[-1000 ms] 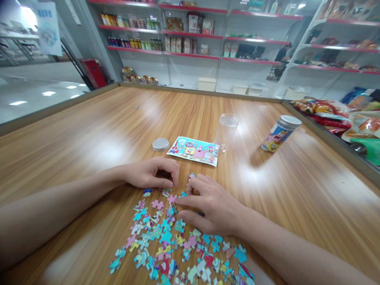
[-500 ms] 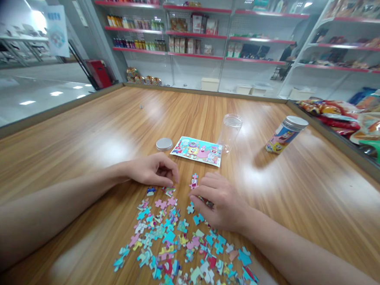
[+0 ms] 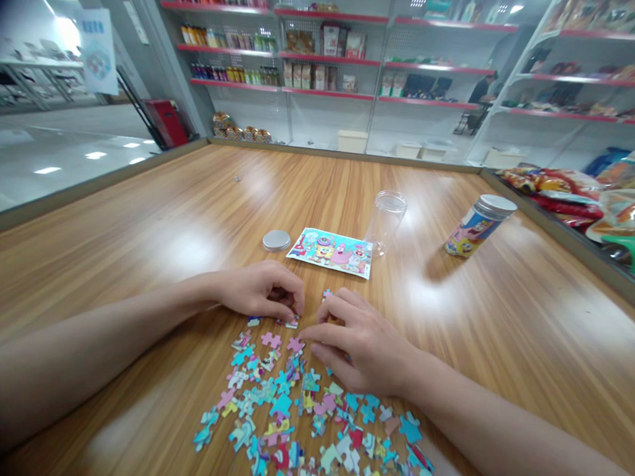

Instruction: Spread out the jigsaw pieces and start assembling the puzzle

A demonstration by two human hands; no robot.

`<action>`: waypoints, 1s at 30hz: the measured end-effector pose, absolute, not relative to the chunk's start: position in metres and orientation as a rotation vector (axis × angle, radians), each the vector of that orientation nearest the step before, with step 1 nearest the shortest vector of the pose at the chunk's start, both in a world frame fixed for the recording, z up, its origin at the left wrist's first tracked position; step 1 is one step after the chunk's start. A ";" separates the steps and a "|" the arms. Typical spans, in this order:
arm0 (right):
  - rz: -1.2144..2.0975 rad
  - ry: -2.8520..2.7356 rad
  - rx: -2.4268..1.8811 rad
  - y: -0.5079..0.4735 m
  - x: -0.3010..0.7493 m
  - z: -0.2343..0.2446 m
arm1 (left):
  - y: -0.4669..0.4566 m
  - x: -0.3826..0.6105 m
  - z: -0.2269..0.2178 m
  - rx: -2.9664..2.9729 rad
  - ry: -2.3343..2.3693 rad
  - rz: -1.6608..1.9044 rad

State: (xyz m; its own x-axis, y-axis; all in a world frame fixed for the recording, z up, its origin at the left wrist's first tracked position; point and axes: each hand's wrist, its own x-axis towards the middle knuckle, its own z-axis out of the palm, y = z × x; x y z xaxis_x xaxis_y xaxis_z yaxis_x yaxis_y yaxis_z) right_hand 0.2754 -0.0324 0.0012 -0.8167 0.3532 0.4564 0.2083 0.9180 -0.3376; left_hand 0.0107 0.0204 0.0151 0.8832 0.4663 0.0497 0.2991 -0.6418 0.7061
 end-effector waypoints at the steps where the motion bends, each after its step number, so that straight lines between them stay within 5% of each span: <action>1: 0.349 -2.505 -0.388 -0.032 0.276 0.000 | 0.021 0.010 0.015 2.316 0.536 0.293; 19: 0.343 -2.148 -0.568 -0.027 0.282 0.001 | 0.032 0.003 0.007 2.103 0.503 0.415; 30: 0.363 -2.454 -0.441 -0.024 0.288 -0.015 | 0.022 0.008 0.017 2.288 0.440 0.335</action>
State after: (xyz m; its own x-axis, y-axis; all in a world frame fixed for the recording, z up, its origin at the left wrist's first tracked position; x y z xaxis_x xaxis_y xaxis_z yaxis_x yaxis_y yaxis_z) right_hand 0.2881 -0.0242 -0.0149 -0.7571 0.3931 0.5218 0.2253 0.9068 -0.3563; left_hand 0.0077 0.0220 0.0165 0.9059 0.4105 0.1037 0.2088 -0.6463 0.7340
